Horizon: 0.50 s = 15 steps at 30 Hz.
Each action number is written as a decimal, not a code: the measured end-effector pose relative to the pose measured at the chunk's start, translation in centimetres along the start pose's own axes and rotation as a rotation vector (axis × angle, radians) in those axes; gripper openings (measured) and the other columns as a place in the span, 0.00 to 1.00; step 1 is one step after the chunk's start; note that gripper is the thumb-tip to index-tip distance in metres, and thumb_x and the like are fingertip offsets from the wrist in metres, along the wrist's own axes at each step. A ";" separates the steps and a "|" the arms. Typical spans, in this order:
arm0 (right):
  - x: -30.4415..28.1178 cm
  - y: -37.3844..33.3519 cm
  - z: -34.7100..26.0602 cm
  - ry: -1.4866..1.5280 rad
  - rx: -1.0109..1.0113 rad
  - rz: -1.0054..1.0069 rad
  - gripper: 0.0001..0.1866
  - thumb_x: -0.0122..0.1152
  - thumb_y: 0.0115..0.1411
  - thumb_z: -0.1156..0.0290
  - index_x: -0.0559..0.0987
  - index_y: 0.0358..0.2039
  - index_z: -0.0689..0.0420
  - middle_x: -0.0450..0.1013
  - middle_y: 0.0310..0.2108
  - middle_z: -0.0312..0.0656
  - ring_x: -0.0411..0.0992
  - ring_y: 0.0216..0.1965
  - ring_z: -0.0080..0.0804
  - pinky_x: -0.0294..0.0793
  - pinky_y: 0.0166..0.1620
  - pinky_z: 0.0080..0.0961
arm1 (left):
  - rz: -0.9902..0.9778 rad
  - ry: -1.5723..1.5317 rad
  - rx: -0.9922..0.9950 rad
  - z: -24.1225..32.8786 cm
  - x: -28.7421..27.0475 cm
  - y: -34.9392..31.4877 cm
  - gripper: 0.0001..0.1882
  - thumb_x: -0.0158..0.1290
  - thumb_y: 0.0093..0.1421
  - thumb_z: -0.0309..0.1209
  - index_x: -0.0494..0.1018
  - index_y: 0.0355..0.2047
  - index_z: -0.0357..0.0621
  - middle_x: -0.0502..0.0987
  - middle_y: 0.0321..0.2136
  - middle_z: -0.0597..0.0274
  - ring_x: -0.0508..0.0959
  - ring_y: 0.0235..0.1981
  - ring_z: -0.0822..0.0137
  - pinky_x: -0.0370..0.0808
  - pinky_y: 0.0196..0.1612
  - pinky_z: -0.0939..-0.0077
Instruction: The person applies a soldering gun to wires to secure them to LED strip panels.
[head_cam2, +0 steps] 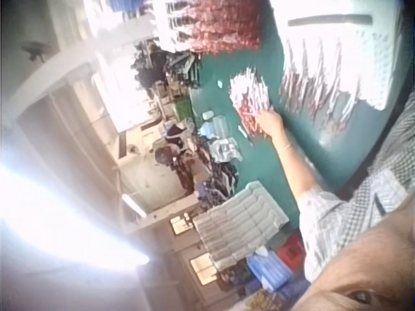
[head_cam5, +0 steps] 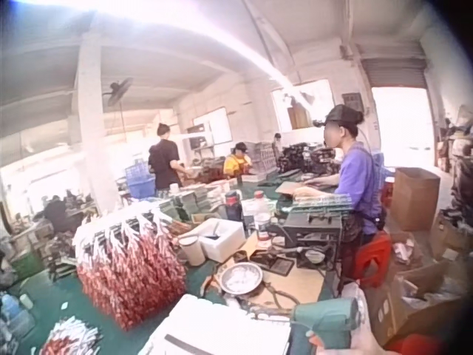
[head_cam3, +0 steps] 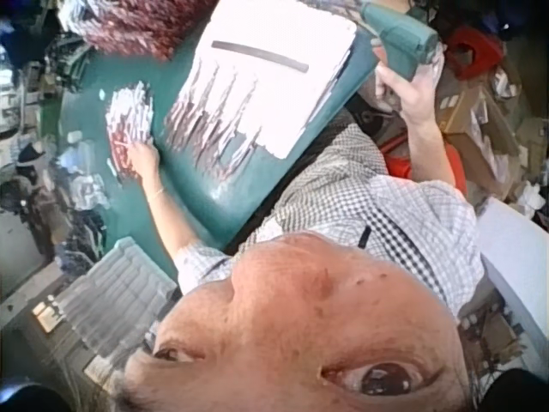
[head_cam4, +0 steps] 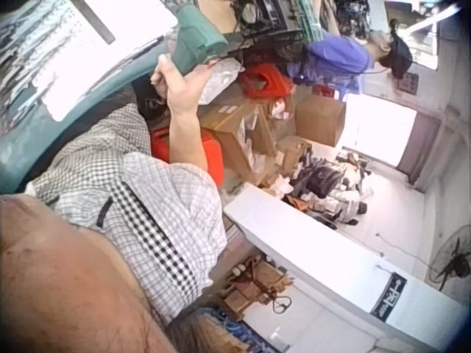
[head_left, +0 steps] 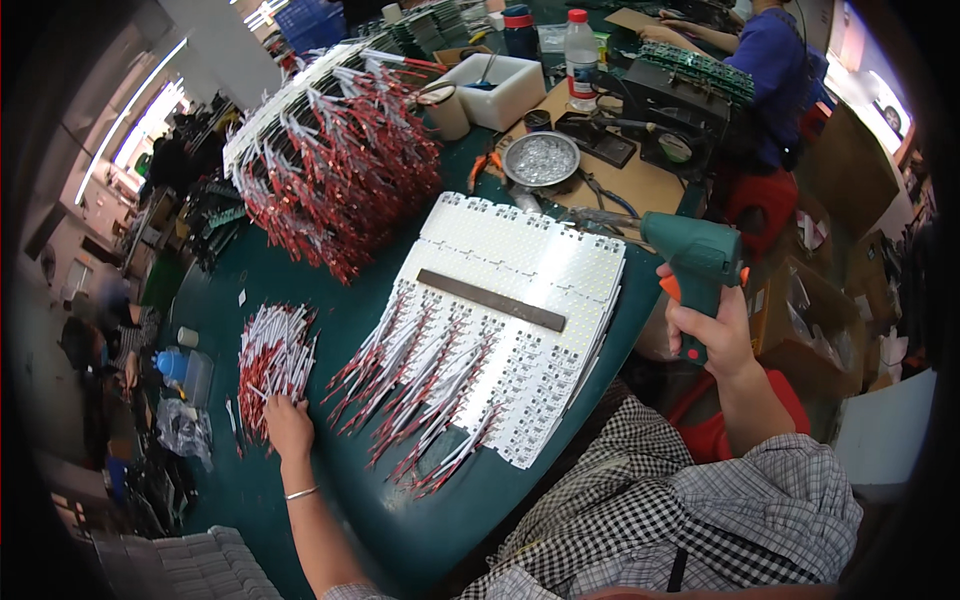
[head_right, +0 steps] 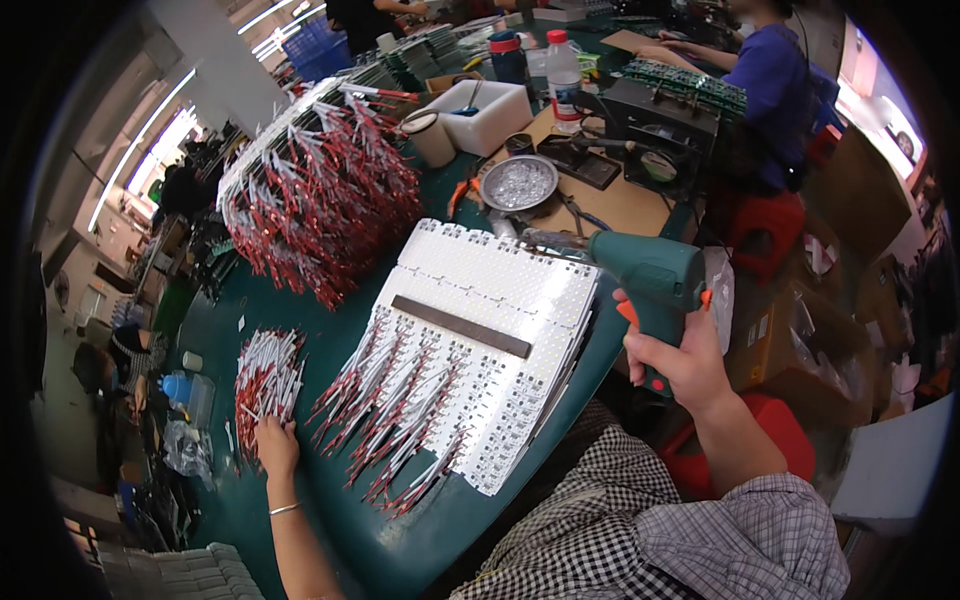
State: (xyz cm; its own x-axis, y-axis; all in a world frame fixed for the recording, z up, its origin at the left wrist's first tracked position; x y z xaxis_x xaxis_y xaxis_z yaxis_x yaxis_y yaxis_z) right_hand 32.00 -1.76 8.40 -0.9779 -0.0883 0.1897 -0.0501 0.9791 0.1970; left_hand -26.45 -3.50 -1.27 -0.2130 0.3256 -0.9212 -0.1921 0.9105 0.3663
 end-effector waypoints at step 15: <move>1.1 0.1 0.3 -0.044 -0.028 0.132 0.24 0.59 0.51 0.73 0.67 0.48 0.68 0.68 0.20 0.41 0.67 0.15 0.23 0.69 0.17 0.16 | 0.378 -0.203 -0.236 -0.2 -1.4 -1.9 0.10 0.49 0.61 0.27 0.69 0.42 0.37 0.72 0.35 0.43 0.71 0.38 0.44 0.67 0.43 0.56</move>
State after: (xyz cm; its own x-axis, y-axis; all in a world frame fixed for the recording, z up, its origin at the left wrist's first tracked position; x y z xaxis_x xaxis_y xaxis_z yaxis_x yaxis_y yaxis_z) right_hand 30.83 -1.67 8.36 -0.9837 0.0495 0.1730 0.0843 0.9761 0.2003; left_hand -26.02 -5.72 -0.60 -0.1230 0.6867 -0.7165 -0.3540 0.6441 0.6781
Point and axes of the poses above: each hand's wrist, its own y-axis towards the middle knuckle, its own x-axis out of the palm, z = x × y, the point moved 1 cm from there along y, towards the middle knuckle
